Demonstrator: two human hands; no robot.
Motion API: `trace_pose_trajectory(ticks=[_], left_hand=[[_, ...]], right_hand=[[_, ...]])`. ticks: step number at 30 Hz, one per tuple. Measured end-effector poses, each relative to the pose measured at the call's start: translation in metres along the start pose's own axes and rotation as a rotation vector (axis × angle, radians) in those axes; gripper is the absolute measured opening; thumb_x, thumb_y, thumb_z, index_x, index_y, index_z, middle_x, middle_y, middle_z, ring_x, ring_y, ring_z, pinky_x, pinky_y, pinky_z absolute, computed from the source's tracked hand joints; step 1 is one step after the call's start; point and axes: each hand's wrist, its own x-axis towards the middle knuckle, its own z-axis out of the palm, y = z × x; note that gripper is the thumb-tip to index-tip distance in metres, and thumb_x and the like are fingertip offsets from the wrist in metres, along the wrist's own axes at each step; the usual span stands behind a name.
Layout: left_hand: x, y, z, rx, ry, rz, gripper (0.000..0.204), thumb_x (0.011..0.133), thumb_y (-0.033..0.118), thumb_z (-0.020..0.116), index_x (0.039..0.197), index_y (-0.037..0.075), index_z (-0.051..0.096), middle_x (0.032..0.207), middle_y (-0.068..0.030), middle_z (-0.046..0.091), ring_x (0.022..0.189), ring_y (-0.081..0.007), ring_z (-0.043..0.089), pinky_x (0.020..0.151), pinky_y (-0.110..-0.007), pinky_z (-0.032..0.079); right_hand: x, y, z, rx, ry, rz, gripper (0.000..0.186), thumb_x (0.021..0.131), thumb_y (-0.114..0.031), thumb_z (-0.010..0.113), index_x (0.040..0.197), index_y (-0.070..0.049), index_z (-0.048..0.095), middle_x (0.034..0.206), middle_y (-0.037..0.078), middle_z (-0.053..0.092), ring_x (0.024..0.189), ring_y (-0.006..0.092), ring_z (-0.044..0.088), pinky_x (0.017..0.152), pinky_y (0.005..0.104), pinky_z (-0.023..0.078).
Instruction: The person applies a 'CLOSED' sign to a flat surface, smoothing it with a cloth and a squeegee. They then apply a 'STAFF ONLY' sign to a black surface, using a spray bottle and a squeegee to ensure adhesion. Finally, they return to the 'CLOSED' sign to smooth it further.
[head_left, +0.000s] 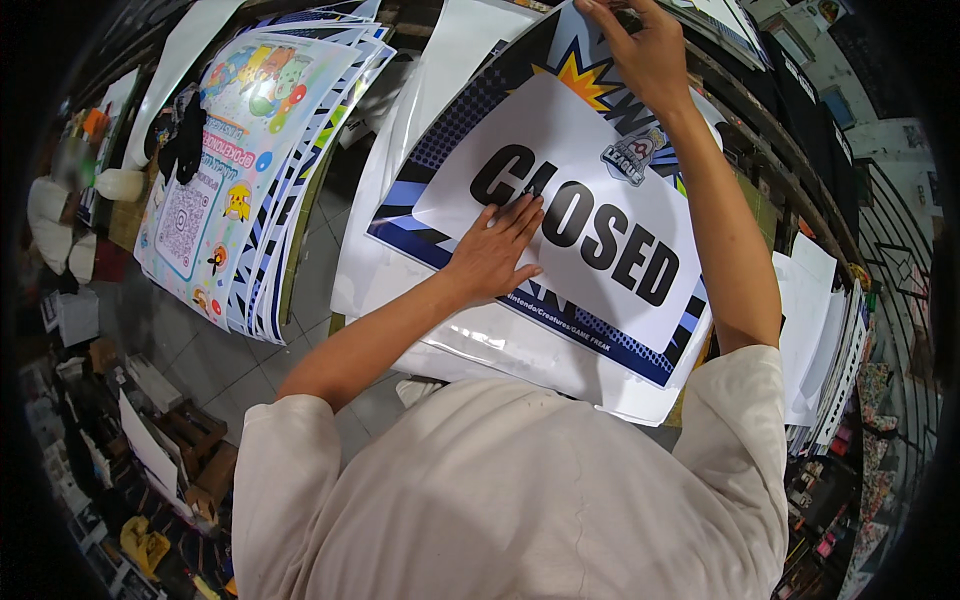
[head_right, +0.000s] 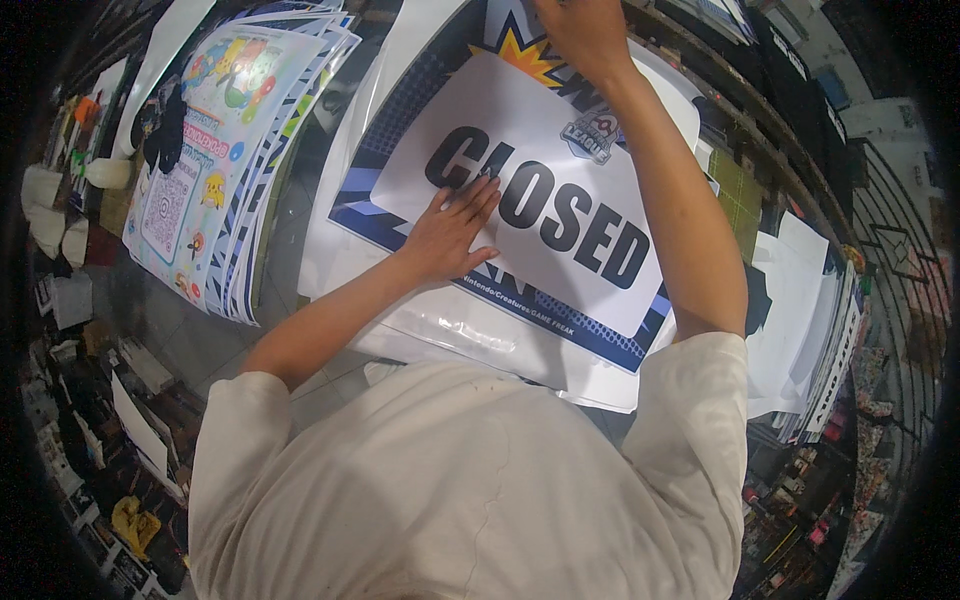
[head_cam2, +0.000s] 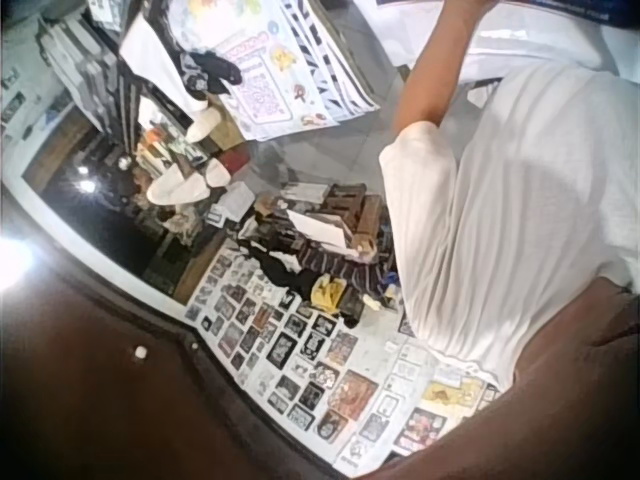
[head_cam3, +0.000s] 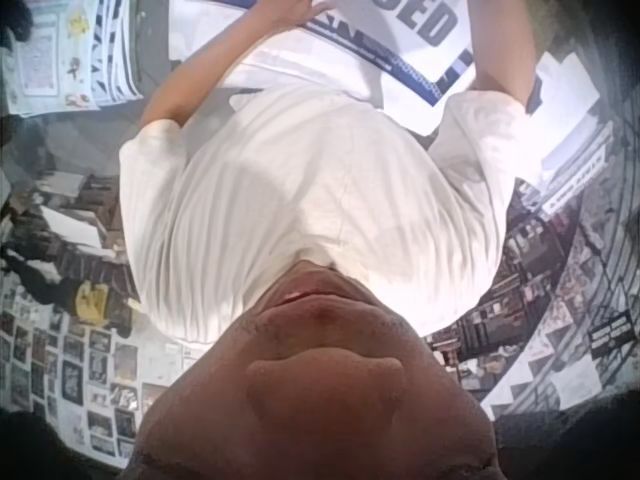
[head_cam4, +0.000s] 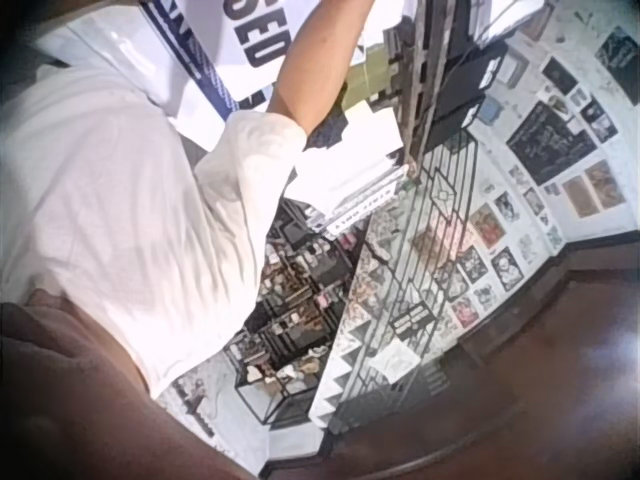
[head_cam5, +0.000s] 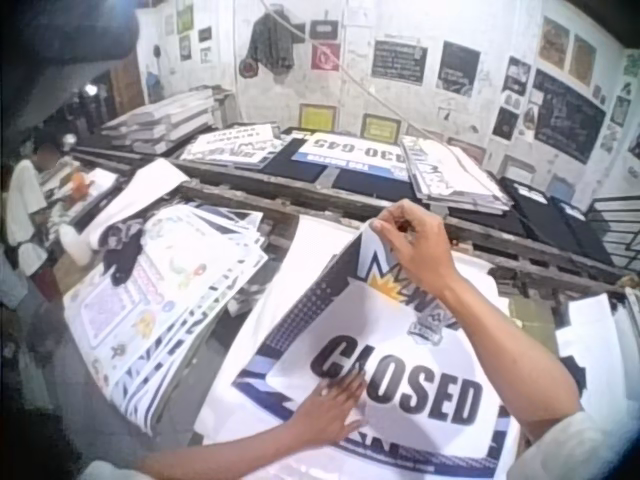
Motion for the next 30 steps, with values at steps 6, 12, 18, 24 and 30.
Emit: trace_pose_trajectory(ticks=[6,12,18,24,30], left_hand=[[0.011,-0.002,-0.022,-0.02,-0.129,-0.026,0.124,0.08,0.08,0.065,0.164,0.0,0.022,0.174,-0.0174,0.016,0.162,-0.0283,0.012,0.123,-0.058,0.024],[0.021,0.003,-0.038,0.028,-0.198,-0.09,0.134,0.072,0.086,0.067,0.164,0.0,0.022,0.173,-0.0203,0.015,0.162,-0.0308,0.009,0.124,-0.062,0.022],[0.022,-0.012,0.001,0.031,0.059,-0.034,0.097,0.091,0.068,0.06,0.161,0.005,0.035,0.172,-0.0171,0.021,0.157,-0.0342,0.021,0.116,-0.06,0.032],[0.031,-0.027,0.009,0.003,0.203,0.022,0.078,0.095,0.054,0.061,0.156,0.01,0.042,0.159,-0.0177,0.039,0.145,-0.0454,0.037,0.111,-0.059,0.037],[0.042,-0.031,-0.002,-0.028,0.196,0.018,0.09,0.088,0.058,0.068,0.157,0.008,0.039,0.154,-0.0224,0.043,0.139,-0.0473,0.042,0.11,-0.059,0.038]], right_hand=[[0.0,0.002,0.002,0.042,-0.011,0.071,0.016,0.095,-0.009,0.075,0.09,0.001,0.065,0.074,0.005,0.066,0.067,0.0093,0.057,0.063,0.0279,0.049],[0.0,0.001,0.003,-0.052,-0.036,0.021,0.015,0.093,-0.008,0.076,0.089,0.001,0.065,0.073,0.007,0.065,0.066,0.0126,0.057,0.063,0.0302,0.049],[0.002,-0.008,0.0,-0.077,-0.049,-0.123,0.014,0.092,-0.007,0.076,0.086,0.001,0.065,0.083,0.01,0.064,0.078,0.0197,0.064,0.068,0.032,0.049],[-0.008,-0.014,-0.002,0.043,-0.08,-0.1,0.012,0.089,-0.006,0.078,0.089,-0.001,0.067,0.09,0.011,0.065,0.086,0.0249,0.066,0.079,0.0355,0.054],[-0.01,-0.021,-0.006,-0.078,-0.065,-0.177,0.013,0.088,-0.006,0.079,0.089,-0.001,0.067,0.093,0.011,0.065,0.09,0.0268,0.067,0.08,0.0364,0.055]])
